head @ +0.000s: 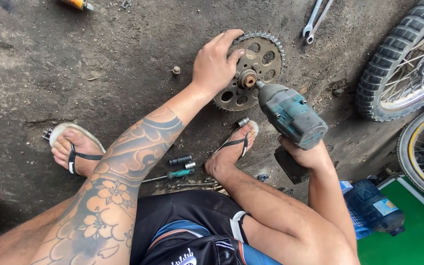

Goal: The person retrieves a socket from a bucket, then uses a power drill to remove a bolt from a motorcycle sprocket. After removing the sprocket, they use a wrench to loosen additional bolts on the hub assembly.

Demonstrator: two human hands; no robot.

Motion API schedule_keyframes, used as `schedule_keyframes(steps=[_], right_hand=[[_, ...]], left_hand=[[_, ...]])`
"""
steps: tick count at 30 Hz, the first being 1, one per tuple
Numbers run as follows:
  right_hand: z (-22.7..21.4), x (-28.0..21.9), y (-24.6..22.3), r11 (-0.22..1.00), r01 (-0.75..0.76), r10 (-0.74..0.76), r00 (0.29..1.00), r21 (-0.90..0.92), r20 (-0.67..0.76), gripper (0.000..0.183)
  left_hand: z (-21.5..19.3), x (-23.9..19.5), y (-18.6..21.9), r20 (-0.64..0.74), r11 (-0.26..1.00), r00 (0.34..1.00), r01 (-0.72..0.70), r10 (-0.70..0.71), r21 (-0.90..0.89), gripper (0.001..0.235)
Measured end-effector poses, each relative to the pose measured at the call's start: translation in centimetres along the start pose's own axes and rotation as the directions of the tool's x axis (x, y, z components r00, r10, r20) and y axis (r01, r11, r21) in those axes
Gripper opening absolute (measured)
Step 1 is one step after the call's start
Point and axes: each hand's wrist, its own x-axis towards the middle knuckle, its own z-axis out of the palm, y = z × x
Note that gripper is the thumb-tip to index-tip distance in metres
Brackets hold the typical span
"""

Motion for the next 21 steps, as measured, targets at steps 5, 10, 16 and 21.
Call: schedule_keyframes(steps=[5,10,16,21], right_hand=[[0.2,-0.6,-1.2,0.978,-0.143,0.145,0.989,0.151,-0.001,0.014],[0.0,-0.3,-1.9,0.995,0.003,-0.005,1.0,-0.095,-0.019,0.059],[0.0,0.1,-3.0,0.988,-0.005,0.0,0.999,-0.153,-0.034,0.057],[0.5,-0.8,-3.1,0.987,-0.052,0.046,0.998,-0.15,-0.047,0.054]], left_hand=[[-0.2,-0.1,0.3,-0.006,0.999,0.999,0.038,-0.038,-0.008,0.037],[0.1,-0.2,-0.1,-0.018,1.0,1.0,0.025,-0.025,0.007,0.038],[-0.3,-0.1,0.4,-0.014,0.999,0.999,0.041,-0.041,-0.001,0.036],[-0.7,-0.2,1.0,0.016,1.0,1.0,0.017,-0.017,0.013,0.034]])
